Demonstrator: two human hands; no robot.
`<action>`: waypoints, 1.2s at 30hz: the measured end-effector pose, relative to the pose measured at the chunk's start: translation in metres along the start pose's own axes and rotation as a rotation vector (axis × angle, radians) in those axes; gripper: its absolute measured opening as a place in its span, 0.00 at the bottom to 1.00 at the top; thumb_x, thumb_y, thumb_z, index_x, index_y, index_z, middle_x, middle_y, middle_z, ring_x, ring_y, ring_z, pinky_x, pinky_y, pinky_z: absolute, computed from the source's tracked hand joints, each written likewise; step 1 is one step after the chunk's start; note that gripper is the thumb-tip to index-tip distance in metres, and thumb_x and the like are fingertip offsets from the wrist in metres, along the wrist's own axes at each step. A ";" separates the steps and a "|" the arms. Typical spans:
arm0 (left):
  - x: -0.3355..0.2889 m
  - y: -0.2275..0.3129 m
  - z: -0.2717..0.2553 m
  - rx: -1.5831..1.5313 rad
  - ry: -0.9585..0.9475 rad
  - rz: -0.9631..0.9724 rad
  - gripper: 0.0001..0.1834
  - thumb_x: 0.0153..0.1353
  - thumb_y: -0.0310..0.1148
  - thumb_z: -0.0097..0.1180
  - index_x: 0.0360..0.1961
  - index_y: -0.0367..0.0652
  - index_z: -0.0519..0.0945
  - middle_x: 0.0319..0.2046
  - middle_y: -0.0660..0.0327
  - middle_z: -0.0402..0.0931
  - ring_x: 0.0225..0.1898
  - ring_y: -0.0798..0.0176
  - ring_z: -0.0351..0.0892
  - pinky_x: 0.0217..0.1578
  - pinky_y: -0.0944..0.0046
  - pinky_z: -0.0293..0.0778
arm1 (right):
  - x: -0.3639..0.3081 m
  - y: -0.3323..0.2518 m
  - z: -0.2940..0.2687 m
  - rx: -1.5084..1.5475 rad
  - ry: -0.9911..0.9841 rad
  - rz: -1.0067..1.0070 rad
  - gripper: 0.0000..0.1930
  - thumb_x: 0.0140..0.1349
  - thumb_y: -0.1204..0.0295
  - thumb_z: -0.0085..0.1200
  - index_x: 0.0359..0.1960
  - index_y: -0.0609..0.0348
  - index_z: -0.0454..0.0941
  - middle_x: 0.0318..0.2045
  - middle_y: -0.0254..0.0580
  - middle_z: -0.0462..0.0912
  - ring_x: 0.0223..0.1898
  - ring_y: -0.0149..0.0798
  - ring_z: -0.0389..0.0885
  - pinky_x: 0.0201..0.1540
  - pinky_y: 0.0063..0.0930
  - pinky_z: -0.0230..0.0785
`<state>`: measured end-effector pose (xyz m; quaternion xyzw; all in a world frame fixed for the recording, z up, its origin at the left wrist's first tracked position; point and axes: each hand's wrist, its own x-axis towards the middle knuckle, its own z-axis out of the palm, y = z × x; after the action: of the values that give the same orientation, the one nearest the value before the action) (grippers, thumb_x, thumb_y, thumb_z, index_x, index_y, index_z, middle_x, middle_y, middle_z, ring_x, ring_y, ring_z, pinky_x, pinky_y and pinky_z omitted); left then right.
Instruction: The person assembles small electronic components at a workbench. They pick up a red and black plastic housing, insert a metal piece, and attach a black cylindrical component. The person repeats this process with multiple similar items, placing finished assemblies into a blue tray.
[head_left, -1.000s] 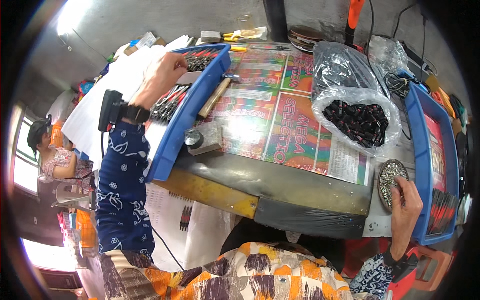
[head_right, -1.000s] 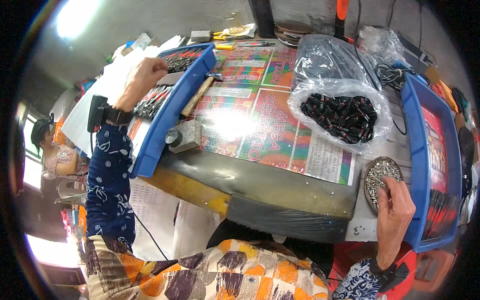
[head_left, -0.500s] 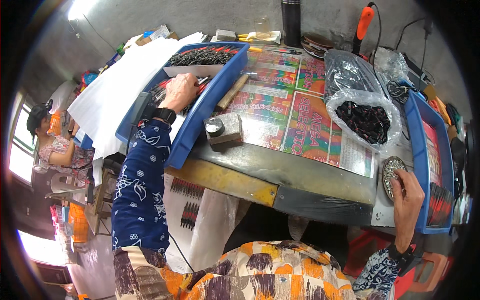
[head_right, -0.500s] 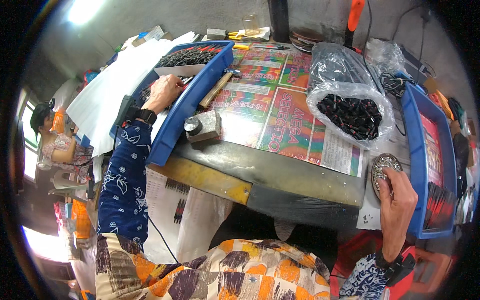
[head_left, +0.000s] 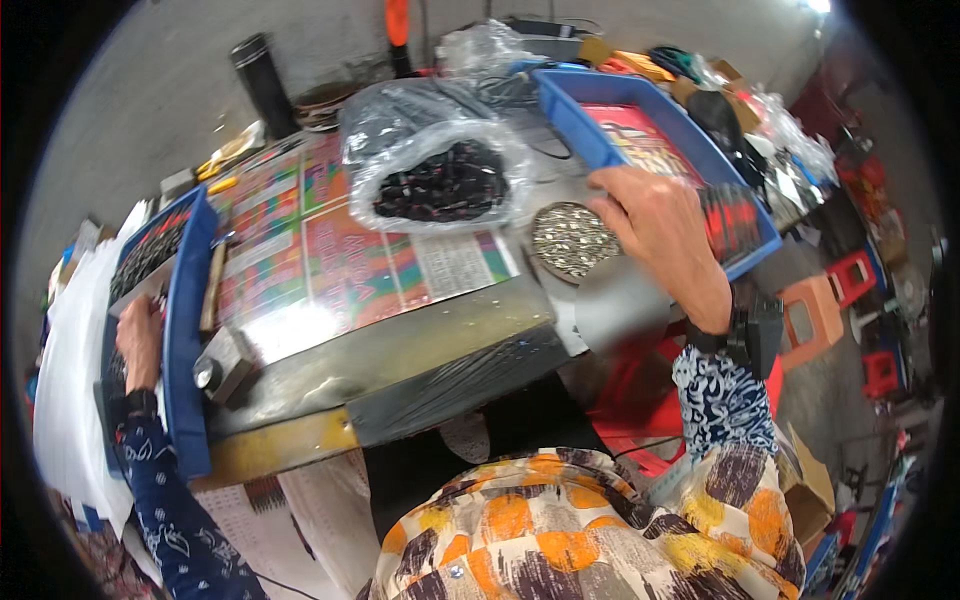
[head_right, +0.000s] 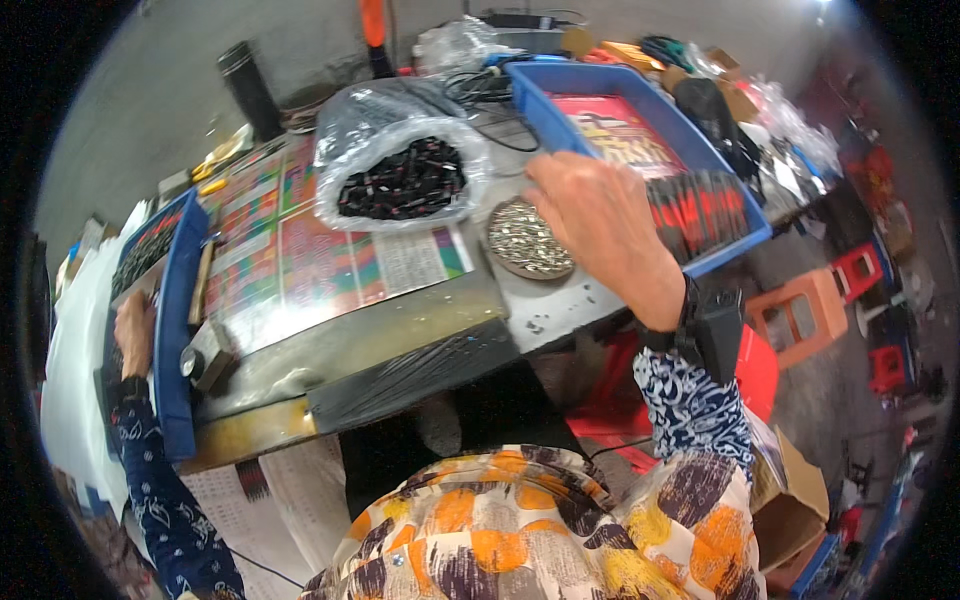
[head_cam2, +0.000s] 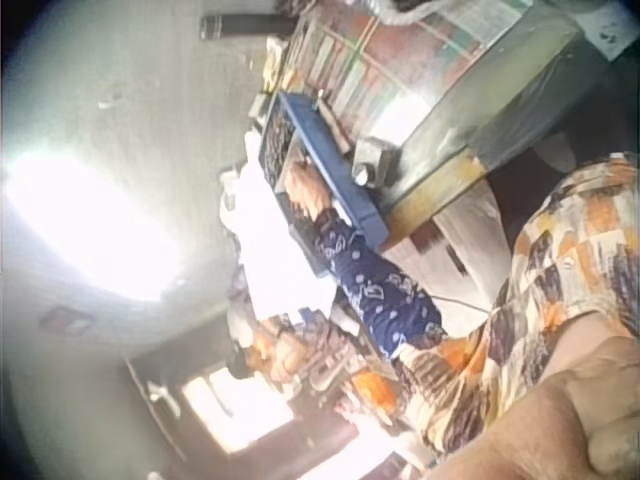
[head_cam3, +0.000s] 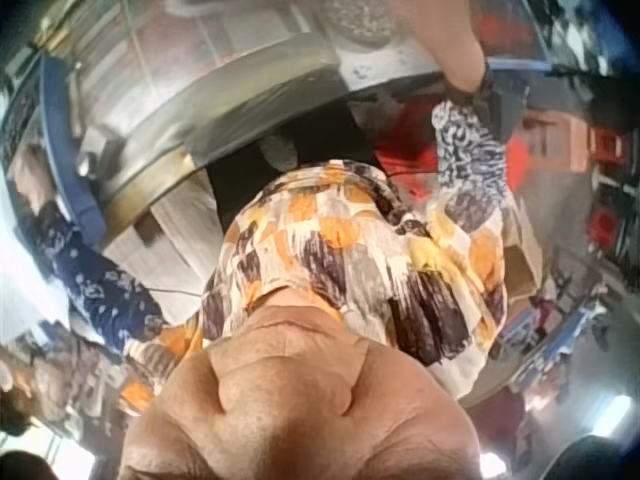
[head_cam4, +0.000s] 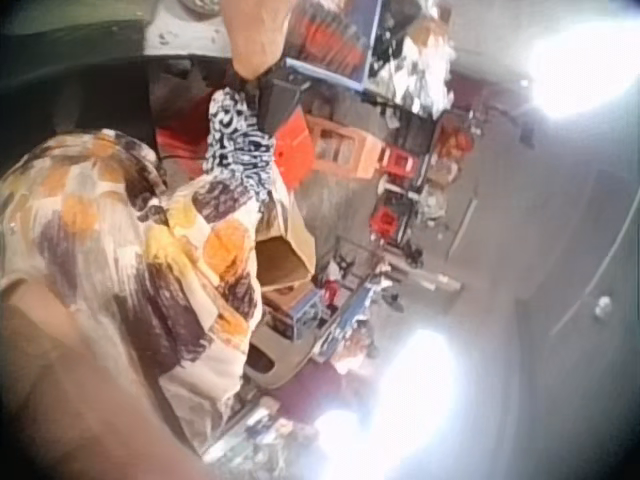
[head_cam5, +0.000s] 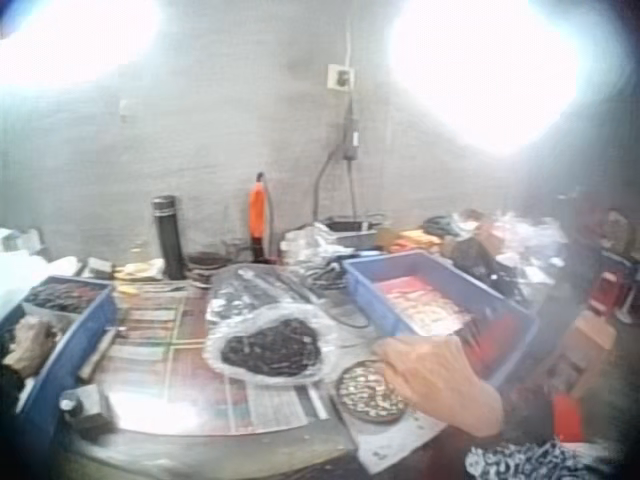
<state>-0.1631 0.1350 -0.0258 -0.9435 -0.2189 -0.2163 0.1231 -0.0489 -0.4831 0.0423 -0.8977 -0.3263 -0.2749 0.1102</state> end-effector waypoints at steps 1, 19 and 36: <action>0.001 -0.003 -0.001 0.039 0.004 0.019 0.07 0.60 0.35 0.53 0.34 0.43 0.75 0.32 0.49 0.79 0.37 0.42 0.80 0.35 0.45 0.73 | 0.002 0.009 -0.005 -0.034 0.008 0.033 0.08 0.58 0.67 0.58 0.35 0.57 0.79 0.30 0.48 0.82 0.35 0.51 0.81 0.36 0.42 0.72; -0.013 0.031 -0.072 -0.642 0.285 -0.035 0.13 0.67 0.30 0.48 0.50 0.41 0.78 0.26 0.64 0.75 0.24 0.74 0.69 0.26 0.70 0.66 | -0.039 0.120 -0.026 -0.205 -0.265 0.271 0.13 0.57 0.73 0.52 0.44 0.58 0.80 0.35 0.47 0.75 0.42 0.51 0.76 0.48 0.39 0.67; -0.118 0.183 -0.163 -1.239 0.016 -0.010 0.18 0.68 0.27 0.51 0.57 0.33 0.69 0.26 0.69 0.73 0.27 0.80 0.67 0.27 0.81 0.57 | -0.034 0.137 -0.020 0.072 -0.152 0.388 0.11 0.48 0.77 0.58 0.36 0.65 0.77 0.23 0.42 0.77 0.26 0.36 0.76 0.33 0.31 0.70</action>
<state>-0.2309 -0.1202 0.0372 -0.8370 -0.0560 -0.3109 -0.4467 0.0097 -0.6134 0.0374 -0.9573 -0.1645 -0.1681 0.1680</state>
